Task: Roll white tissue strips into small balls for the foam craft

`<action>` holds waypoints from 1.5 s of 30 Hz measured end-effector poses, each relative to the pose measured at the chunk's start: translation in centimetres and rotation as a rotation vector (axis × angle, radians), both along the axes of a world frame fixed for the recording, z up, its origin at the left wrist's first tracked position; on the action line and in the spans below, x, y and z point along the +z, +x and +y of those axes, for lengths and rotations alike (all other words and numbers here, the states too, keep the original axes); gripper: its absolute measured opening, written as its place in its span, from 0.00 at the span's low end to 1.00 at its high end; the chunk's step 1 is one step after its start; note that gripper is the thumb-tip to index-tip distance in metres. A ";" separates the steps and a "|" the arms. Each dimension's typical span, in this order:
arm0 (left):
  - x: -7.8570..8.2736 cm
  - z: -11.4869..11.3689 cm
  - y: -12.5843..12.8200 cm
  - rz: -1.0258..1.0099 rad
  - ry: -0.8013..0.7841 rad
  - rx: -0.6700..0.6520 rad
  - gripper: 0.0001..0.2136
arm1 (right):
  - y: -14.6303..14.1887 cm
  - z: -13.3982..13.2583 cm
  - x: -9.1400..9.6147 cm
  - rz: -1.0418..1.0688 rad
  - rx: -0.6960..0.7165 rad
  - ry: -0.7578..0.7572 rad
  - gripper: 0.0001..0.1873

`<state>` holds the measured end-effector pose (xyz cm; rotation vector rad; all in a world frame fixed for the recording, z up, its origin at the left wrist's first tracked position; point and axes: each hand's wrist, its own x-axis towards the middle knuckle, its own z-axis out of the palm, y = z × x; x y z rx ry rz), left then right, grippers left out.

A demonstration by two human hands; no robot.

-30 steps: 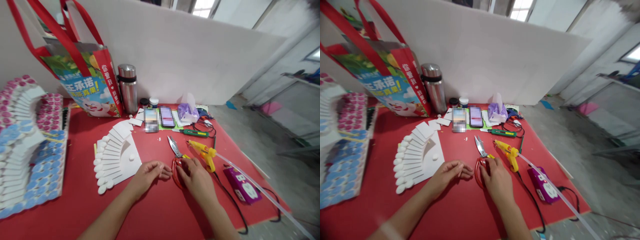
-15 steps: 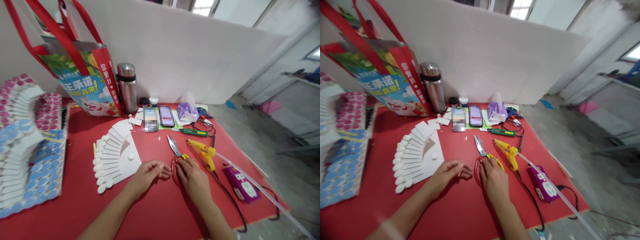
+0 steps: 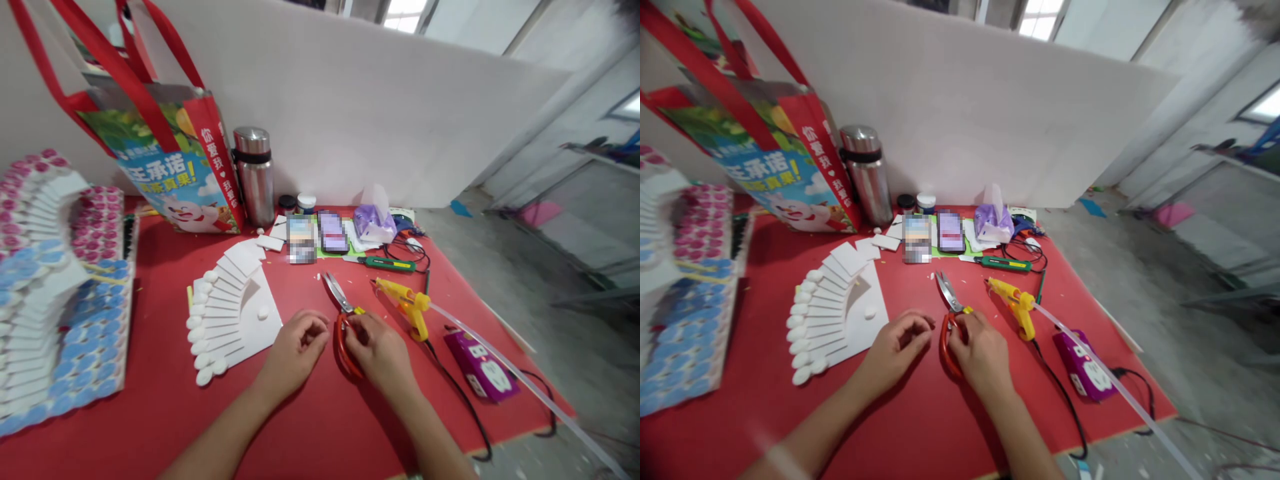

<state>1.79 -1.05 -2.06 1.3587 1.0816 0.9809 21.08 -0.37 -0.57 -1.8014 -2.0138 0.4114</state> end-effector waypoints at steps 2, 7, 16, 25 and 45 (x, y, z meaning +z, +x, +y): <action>-0.1 0.0 0.3 0.138 0.149 -0.001 0.07 | 0.2 0.1 0.4 0.043 -0.018 -0.038 0.09; -0.3 -0.1 1.6 0.248 0.221 -0.048 0.11 | 0.1 -0.4 0.7 0.203 -0.006 -0.108 0.10; -0.5 0.2 2.2 0.262 0.125 0.079 0.10 | -1.3 -1.6 0.7 0.236 0.036 -0.032 0.09; -0.5 -0.1 1.0 -0.065 -0.090 0.264 0.13 | -0.1 0.0 0.0 -0.136 -0.010 0.064 0.12; -0.4 0.6 0.9 -0.421 -0.230 0.185 0.37 | -4.1 18.6 9.9 -0.107 -0.474 -0.089 0.40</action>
